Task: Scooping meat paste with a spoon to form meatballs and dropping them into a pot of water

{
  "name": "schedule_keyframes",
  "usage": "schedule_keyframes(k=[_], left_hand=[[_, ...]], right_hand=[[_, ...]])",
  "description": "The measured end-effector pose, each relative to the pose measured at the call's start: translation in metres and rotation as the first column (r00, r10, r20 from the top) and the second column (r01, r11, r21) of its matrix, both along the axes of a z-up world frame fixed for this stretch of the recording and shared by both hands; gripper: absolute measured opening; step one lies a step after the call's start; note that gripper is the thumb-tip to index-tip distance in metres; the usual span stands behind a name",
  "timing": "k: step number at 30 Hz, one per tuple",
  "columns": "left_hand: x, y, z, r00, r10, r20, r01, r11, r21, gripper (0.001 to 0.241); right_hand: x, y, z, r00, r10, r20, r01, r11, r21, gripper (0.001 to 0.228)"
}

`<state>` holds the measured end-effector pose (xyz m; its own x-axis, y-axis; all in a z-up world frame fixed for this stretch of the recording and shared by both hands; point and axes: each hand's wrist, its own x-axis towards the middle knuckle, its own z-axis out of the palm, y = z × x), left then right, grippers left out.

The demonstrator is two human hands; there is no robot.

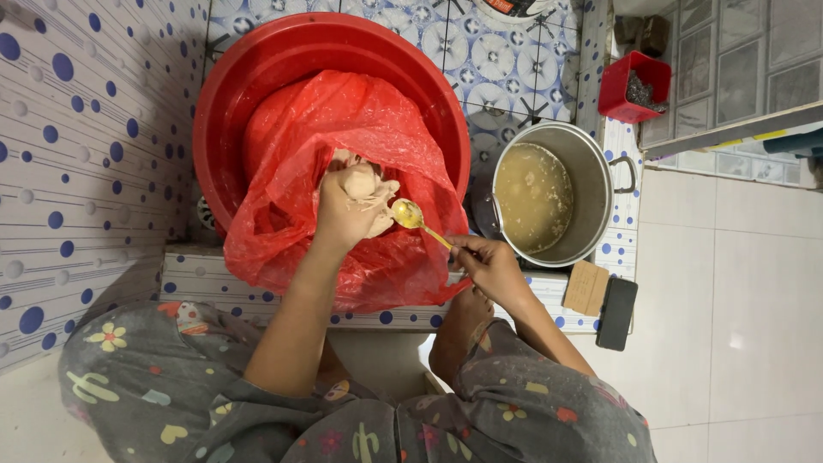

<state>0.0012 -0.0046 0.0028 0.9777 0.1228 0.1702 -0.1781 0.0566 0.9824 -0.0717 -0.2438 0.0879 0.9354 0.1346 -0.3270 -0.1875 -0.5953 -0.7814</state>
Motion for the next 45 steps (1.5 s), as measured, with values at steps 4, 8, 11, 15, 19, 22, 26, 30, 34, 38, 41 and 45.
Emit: schedule_keyframes(k=[4, 8, 11, 15, 19, 22, 26, 30, 34, 38, 41, 45], left_hand=[[0.006, 0.003, 0.015, 0.982, -0.186, 0.024, 0.182, 0.914, -0.363, 0.043], [-0.001, 0.008, 0.009, 0.971, -0.224, -0.082, 0.178, 0.91, -0.373, 0.026], [-0.004, 0.002, 0.019, 0.981, -0.186, -0.046, 0.165, 0.942, -0.291, 0.014], [-0.002, 0.0, 0.026, 0.987, -0.156, -0.036, 0.139, 0.948, -0.287, 0.034], [-0.001, -0.005, 0.013, 0.978, -0.183, -0.099, 0.142, 0.936, -0.323, 0.029], [0.0, -0.01, -0.006, 0.979, -0.151, -0.138, 0.111, 0.958, -0.263, 0.03], [-0.001, -0.013, 0.007, 0.913, -0.182, -0.364, 0.049, 0.936, -0.347, 0.02], [0.005, -0.014, 0.015, 0.83, -0.212, -0.515, -0.027, 0.908, -0.418, 0.022], [0.01, -0.019, -0.042, 0.851, -0.107, -0.515, 0.001, 0.979, -0.202, 0.015], [0.008, -0.018, -0.067, 0.84, 0.056, -0.539, 0.104, 0.96, 0.262, 0.008], [0.004, -0.017, -0.049, 0.897, 0.1, -0.431, 0.147, 0.852, 0.502, 0.011], [0.01, -0.013, -0.092, 0.938, 0.078, -0.337, 0.124, 0.834, 0.538, 0.015]], right_hand=[[0.002, -0.005, -0.006, 0.999, -0.001, 0.033, 0.001, 1.0, 0.006, 0.028], [0.007, -0.016, -0.016, 0.993, -0.05, 0.111, 0.048, 0.999, 0.026, 0.025], [0.017, -0.016, -0.004, 0.975, -0.055, 0.216, 0.058, 0.998, -0.008, 0.024], [0.024, 0.003, 0.028, 0.852, 0.051, 0.521, -0.017, 0.997, -0.07, 0.027], [0.022, 0.022, 0.037, 0.744, 0.165, 0.647, -0.066, 0.983, -0.174, 0.029], [0.021, 0.022, 0.025, 0.664, 0.294, 0.687, -0.069, 0.94, -0.335, 0.032], [0.022, 0.034, 0.029, 0.555, 0.448, 0.701, -0.033, 0.853, -0.52, 0.031], [0.019, 0.04, 0.017, 0.535, 0.522, 0.664, 0.032, 0.773, -0.634, 0.03], [0.019, 0.039, 0.011, 0.662, 0.443, 0.604, -0.093, 0.849, -0.52, 0.026], [0.03, 0.03, -0.009, 0.904, 0.181, 0.386, -0.172, 0.983, -0.06, 0.024], [0.032, 0.017, -0.017, 0.996, 0.027, 0.08, -0.043, 0.976, 0.211, 0.023], [0.032, -0.007, 0.001, 0.974, -0.098, -0.205, 0.189, 0.849, 0.494, 0.027]])
